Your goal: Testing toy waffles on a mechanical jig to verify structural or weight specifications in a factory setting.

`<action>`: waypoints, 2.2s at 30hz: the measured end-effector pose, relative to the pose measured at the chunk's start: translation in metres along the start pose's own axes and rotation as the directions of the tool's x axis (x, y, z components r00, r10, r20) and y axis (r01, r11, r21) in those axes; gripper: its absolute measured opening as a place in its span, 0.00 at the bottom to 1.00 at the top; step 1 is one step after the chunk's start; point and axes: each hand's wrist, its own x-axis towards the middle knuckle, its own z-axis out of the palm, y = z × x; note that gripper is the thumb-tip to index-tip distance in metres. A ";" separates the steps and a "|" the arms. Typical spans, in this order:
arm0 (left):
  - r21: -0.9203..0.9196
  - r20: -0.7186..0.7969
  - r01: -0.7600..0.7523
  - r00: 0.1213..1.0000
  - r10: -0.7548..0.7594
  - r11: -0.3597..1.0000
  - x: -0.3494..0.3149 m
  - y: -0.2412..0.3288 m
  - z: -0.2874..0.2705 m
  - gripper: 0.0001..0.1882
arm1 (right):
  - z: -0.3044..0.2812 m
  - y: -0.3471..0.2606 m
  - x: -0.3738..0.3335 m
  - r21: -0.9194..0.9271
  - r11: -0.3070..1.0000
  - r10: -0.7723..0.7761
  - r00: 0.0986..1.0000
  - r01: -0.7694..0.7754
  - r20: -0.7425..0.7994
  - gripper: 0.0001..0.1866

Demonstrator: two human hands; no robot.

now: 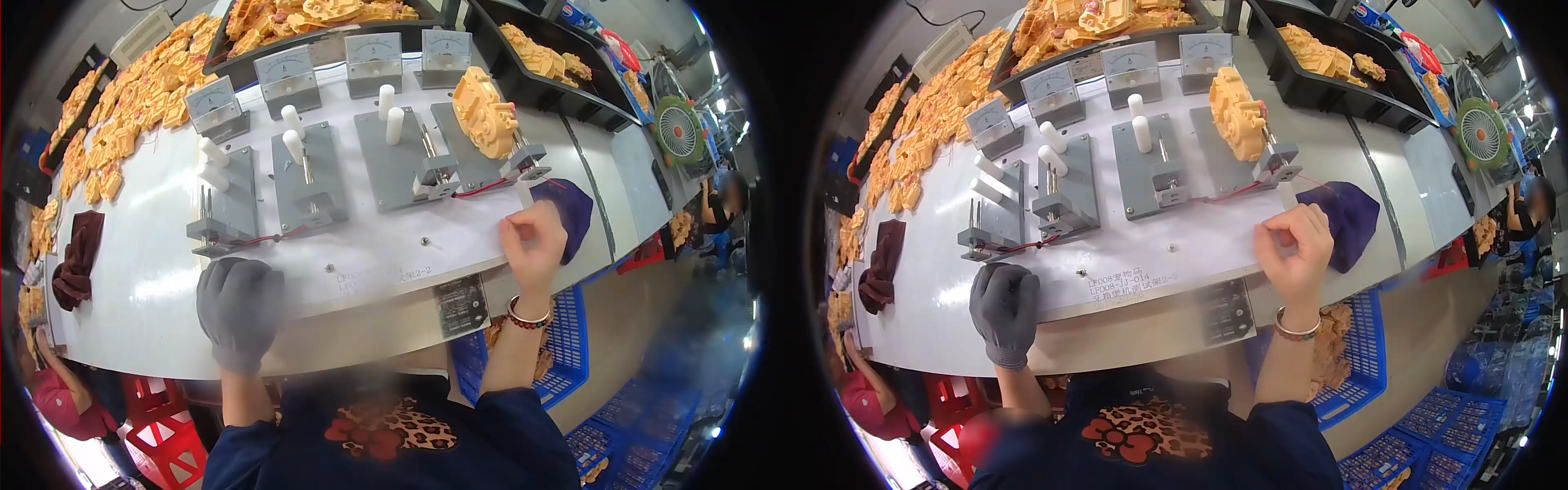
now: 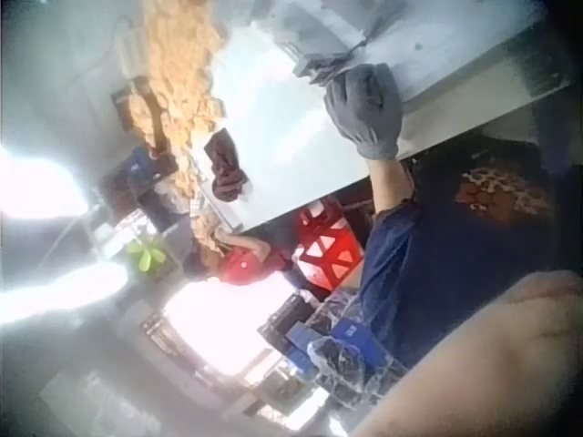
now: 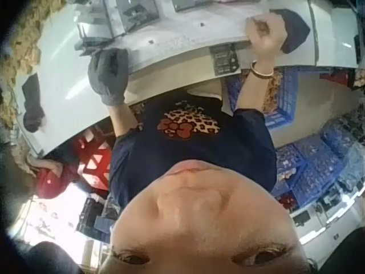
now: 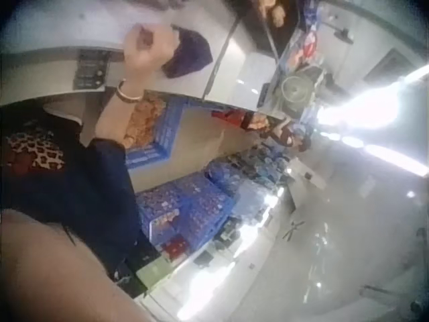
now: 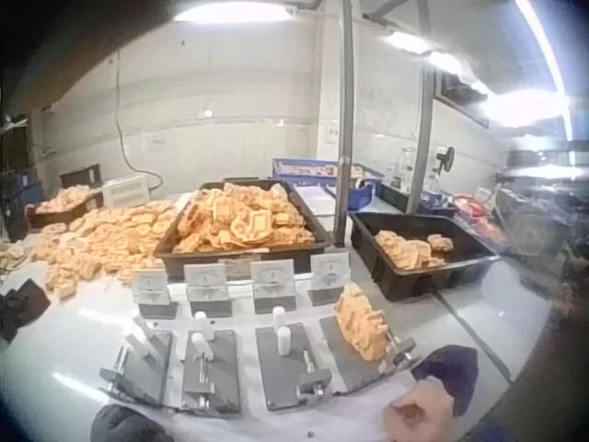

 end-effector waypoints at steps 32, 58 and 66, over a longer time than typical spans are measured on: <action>-0.018 0.017 0.006 1.000 -0.006 1.000 0.004 0.003 0.000 0.03 | -0.011 0.000 0.002 0.283 0.904 0.280 0.944 -0.320 0.174 0.02; -0.371 0.556 -0.366 0.649 0.520 0.853 0.211 0.159 0.092 0.20 | 0.008 -0.011 0.024 0.540 0.840 0.159 0.972 -0.042 -0.171 0.14; -0.127 0.642 -0.588 0.565 0.518 0.799 0.293 0.151 0.082 0.23 | 0.004 -0.008 0.021 0.501 0.865 0.117 0.983 -0.030 -0.143 0.16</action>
